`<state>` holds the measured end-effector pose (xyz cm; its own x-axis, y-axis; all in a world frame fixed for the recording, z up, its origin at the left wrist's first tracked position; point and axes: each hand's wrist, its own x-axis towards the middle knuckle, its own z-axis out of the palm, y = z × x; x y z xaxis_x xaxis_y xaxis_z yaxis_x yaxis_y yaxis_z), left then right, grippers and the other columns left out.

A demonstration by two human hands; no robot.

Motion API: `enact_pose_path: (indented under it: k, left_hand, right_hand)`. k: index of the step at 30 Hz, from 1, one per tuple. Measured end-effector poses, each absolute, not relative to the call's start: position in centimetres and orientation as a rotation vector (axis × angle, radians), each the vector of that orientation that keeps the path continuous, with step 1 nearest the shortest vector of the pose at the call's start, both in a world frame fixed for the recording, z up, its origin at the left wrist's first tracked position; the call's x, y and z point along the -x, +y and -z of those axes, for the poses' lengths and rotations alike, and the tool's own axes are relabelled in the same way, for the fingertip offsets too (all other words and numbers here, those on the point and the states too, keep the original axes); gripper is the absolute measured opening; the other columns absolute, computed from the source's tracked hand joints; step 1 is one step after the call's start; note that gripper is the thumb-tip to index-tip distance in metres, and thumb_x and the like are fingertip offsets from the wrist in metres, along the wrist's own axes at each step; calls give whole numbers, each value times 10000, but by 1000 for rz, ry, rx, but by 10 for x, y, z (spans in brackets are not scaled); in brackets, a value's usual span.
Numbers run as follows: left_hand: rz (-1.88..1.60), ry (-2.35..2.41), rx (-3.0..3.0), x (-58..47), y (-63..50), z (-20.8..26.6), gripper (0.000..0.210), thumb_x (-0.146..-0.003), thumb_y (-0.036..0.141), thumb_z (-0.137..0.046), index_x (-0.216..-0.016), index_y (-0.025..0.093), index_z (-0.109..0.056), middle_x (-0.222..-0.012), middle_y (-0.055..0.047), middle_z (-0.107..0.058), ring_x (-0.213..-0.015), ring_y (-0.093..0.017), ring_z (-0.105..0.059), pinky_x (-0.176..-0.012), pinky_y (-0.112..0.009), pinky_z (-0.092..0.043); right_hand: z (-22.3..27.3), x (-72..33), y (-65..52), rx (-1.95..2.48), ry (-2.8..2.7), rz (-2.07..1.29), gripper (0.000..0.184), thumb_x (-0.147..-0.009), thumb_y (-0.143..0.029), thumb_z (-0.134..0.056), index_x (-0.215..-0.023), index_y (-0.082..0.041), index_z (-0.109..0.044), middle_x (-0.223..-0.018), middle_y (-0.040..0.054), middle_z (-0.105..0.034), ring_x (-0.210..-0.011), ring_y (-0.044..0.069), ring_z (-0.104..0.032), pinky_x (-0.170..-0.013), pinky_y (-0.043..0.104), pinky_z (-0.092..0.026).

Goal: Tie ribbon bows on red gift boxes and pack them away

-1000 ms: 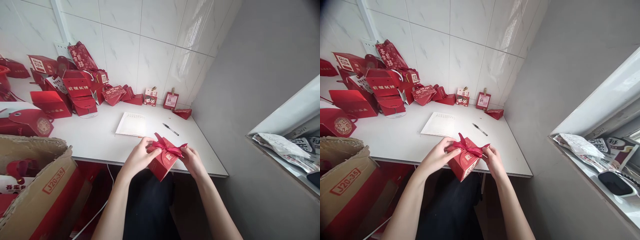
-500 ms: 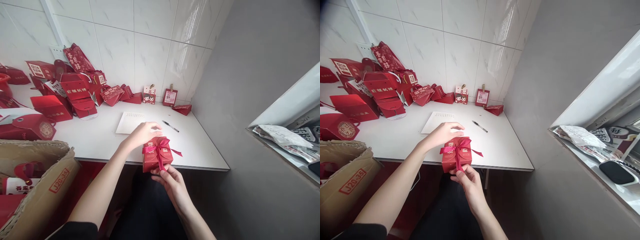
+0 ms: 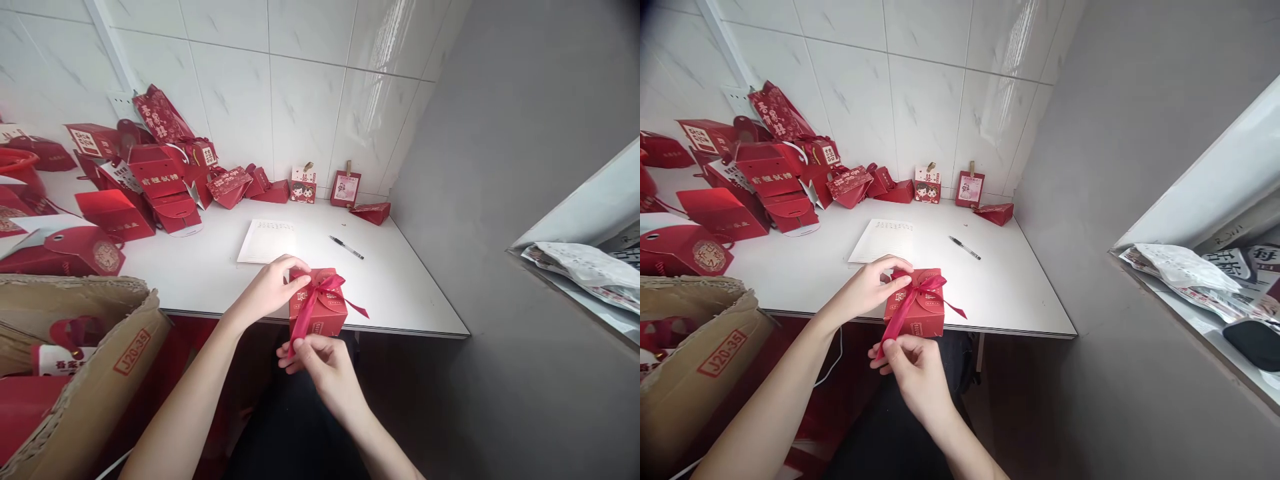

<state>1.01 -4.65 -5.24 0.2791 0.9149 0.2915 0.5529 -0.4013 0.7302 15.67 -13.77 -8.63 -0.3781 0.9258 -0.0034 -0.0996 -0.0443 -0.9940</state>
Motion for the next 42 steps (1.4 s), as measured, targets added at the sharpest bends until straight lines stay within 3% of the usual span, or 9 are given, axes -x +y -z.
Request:
enact_pose_path:
  k: [3,6,10,16,22,31,34,37,42]
  left_hand:
    - [-1041,1300,-2076,-10,-51,47,185,-863,296,-444,-934,220,-596,-1091,-32,-587,-1051,-181,-545,-913,-330,-434]
    - [-1049,1253,-2094,-13,-57,41,208,-874,329,-437,-901,223,-614,-1145,-31,-565,-1105,-181,-516,-962,-329,-405]
    - [-959,1192,-2174,-19,-58,40,176,-827,358,-523,-863,222,-629,-1125,-34,-566,-1075,-193,-535,-945,-332,-422]
    - [-920,1137,-2070,-22,-54,50,159,-827,336,-517,-867,226,-624,-1090,-34,-572,-1008,-191,-574,-905,-337,-456]
    - [-942,1121,-2028,-22,-53,51,189,-844,361,-501,-838,217,-624,-1087,-32,-577,-1055,-186,-537,-937,-330,-414]
    - [-942,1109,-1975,-23,-50,53,165,-816,333,-528,-769,203,-618,-1086,-40,-572,-1032,-199,-552,-934,-358,-418]
    - [-947,1103,-1975,-23,-50,54,161,-814,330,-529,-758,207,-617,-1079,-38,-576,-1038,-199,-548,-946,-361,-405]
    - [-949,1101,-1974,-23,-50,54,162,-815,338,-529,-766,211,-617,-1088,-35,-575,-1027,-191,-550,-932,-344,-410]
    - [-950,1114,-1945,-23,-49,52,261,-841,426,-482,-786,208,-615,-1094,-51,-575,-1052,-202,-529,-934,-352,-403]
  right_hand:
    - [65,-182,-151,1058,-1729,-1363,297,-854,-413,-541,-774,-172,-694,-737,30,-668,-689,158,-611,-638,237,-467]
    - [47,-215,-148,1246,-1635,-891,263,-857,-402,-535,-758,-188,-652,-700,19,-634,-626,143,-569,-588,239,-443]
    - [52,-231,-116,1318,-1674,-491,260,-781,-425,-615,-941,-220,-625,-925,58,-616,-731,180,-564,-603,278,-464]
    - [67,-213,-99,1313,-1704,-587,257,-843,-429,-521,-759,-210,-625,-672,24,-577,-609,158,-490,-564,275,-409]
    - [58,-211,-107,1344,-1519,-1116,472,-832,-527,-492,-517,-186,-406,-491,-34,-391,-456,88,-315,-434,233,-252]
    - [83,-211,-122,1340,-1634,-1186,401,-850,-482,-486,-593,-178,-528,-565,1,-536,-528,119,-465,-498,234,-349]
    - [88,-212,-128,1324,-1783,-856,250,-872,-362,-498,-707,-192,-576,-643,4,-573,-577,130,-508,-501,234,-365]
    - [88,-214,-129,1179,-1837,-215,100,-857,-190,-516,-780,-202,-578,-660,5,-559,-600,131,-502,-551,252,-391]
    - [85,-213,-130,910,-1962,407,199,-801,-30,-548,-900,-201,-574,-663,7,-549,-612,134,-475,-580,286,-351]
